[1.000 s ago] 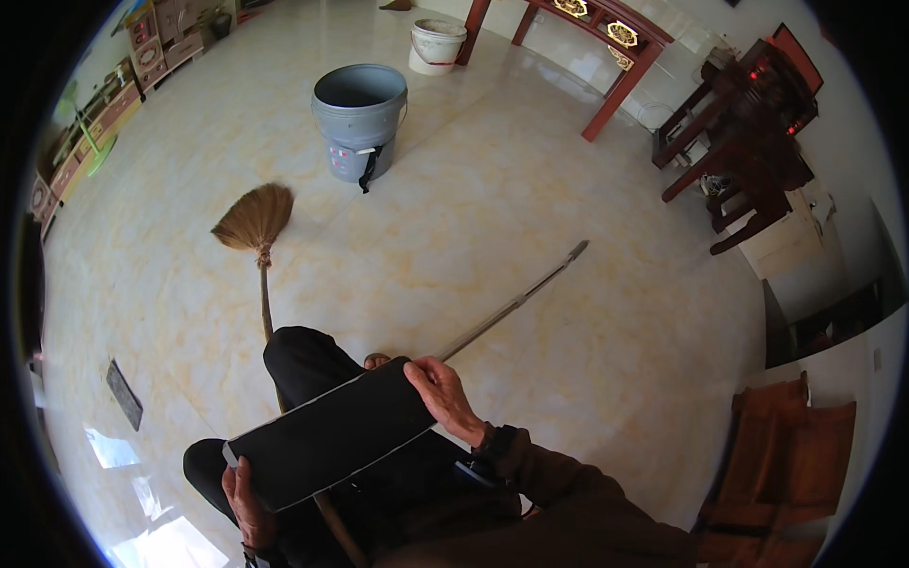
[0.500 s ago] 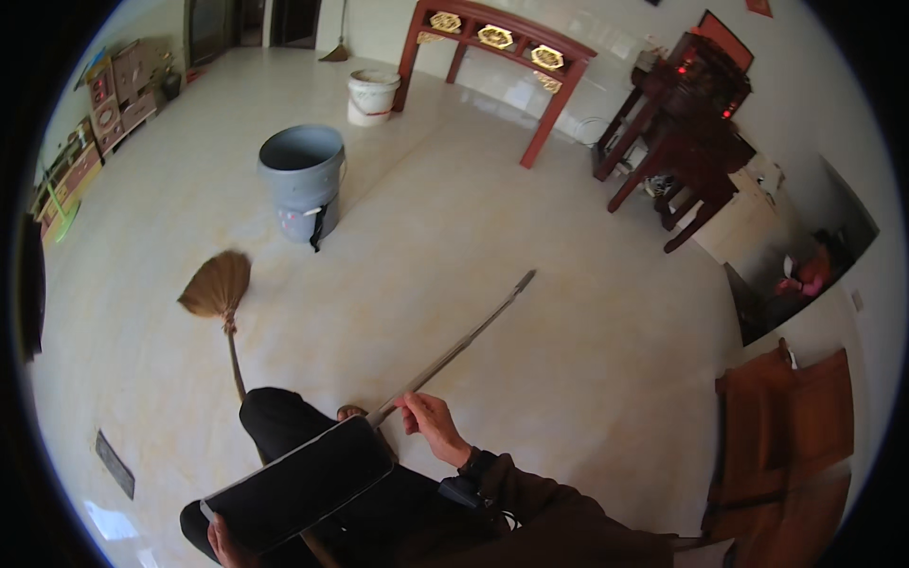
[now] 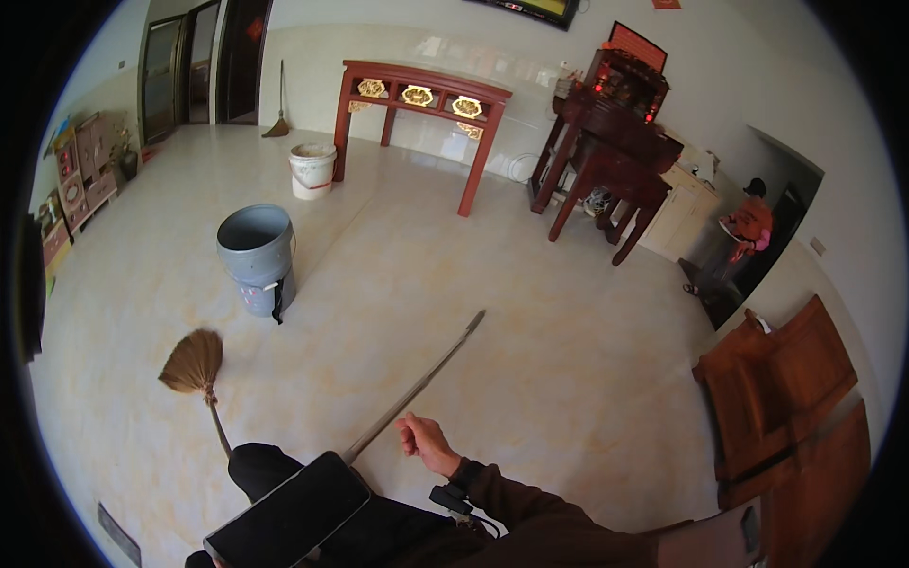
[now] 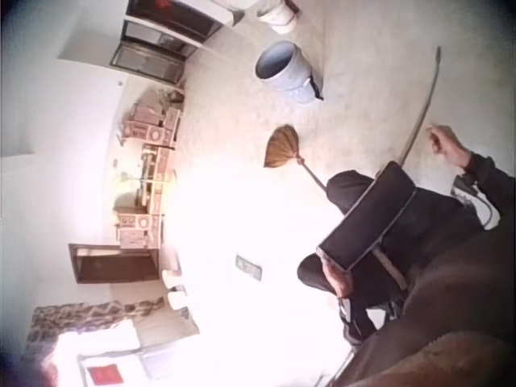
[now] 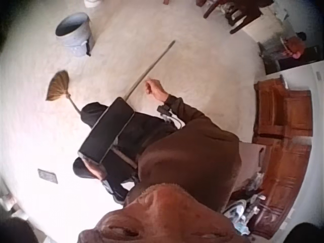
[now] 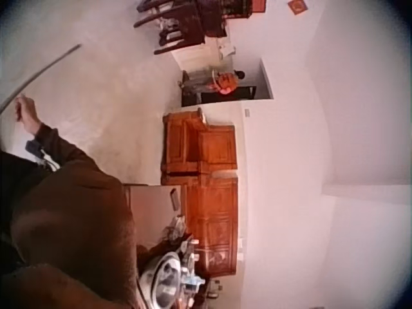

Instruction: Assembling or fixing a mop by attaching a cleaning cloth and securing it with string to the mop head.

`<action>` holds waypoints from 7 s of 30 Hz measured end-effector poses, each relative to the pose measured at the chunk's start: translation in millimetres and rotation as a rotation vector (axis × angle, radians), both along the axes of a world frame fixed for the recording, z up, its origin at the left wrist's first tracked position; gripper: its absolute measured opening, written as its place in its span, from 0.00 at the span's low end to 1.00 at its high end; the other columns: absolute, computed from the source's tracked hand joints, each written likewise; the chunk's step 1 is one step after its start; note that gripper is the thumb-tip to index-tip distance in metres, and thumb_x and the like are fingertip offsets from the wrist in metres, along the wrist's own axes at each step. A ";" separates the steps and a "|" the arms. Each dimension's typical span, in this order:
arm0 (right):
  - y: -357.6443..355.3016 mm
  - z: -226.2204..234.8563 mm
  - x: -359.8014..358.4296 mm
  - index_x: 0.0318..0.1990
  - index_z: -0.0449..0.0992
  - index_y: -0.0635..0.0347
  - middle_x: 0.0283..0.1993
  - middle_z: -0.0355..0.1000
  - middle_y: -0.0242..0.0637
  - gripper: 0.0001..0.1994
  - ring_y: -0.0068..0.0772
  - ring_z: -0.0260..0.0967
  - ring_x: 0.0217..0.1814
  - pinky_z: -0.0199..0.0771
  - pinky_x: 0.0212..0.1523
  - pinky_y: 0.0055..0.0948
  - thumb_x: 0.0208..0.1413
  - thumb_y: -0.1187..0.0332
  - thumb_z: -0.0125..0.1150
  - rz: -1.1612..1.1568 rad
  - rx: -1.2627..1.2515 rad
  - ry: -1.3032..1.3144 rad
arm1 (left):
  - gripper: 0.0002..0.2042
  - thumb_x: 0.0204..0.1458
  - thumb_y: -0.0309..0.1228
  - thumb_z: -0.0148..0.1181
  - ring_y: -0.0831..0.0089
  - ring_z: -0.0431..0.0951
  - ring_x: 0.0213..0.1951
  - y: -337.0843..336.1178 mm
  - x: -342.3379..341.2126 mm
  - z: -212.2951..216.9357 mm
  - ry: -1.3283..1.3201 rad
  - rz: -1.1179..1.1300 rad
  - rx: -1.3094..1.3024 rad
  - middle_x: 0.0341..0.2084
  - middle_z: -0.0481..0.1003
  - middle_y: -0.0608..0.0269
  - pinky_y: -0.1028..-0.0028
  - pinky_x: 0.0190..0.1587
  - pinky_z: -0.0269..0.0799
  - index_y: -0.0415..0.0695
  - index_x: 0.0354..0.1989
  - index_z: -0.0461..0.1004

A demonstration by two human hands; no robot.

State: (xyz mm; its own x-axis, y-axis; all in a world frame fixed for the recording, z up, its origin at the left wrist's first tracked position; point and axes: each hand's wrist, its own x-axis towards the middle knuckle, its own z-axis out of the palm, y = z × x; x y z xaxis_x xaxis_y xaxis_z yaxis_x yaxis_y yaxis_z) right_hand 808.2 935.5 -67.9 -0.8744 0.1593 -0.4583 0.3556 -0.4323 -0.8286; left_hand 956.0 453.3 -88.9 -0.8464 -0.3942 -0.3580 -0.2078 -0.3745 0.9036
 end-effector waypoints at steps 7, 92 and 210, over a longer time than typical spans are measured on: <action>18.5 27.3 3.3 0.44 0.76 0.57 0.28 0.67 0.24 0.13 0.18 0.63 0.27 0.67 0.29 0.24 0.65 0.57 0.55 -0.033 0.124 0.078 | 0.29 0.63 0.45 0.47 0.59 0.57 0.68 -13.0 11.7 -48.2 0.215 -0.166 -0.461 0.67 0.58 0.52 0.60 0.66 0.54 0.43 0.69 0.56; 324.9 187.4 -13.3 0.38 0.74 0.61 0.31 0.74 0.32 0.18 0.27 0.73 0.34 0.77 0.38 0.27 0.59 0.52 0.59 -0.833 -0.288 0.579 | 0.14 0.60 0.25 0.51 0.59 0.73 0.53 27.4 -2.2 63.4 0.220 -0.069 -0.476 0.49 0.75 0.47 0.64 0.59 0.65 0.36 0.53 0.72; -236.7 162.1 -63.6 0.38 0.69 0.61 0.26 0.62 0.28 0.13 0.21 0.55 0.26 0.59 0.29 0.24 0.69 0.60 0.49 1.129 1.102 0.966 | 0.20 0.56 0.40 0.63 0.77 0.73 0.29 93.1 31.9 104.1 0.100 0.073 -0.143 0.27 0.76 0.61 0.74 0.34 0.71 0.33 0.44 0.75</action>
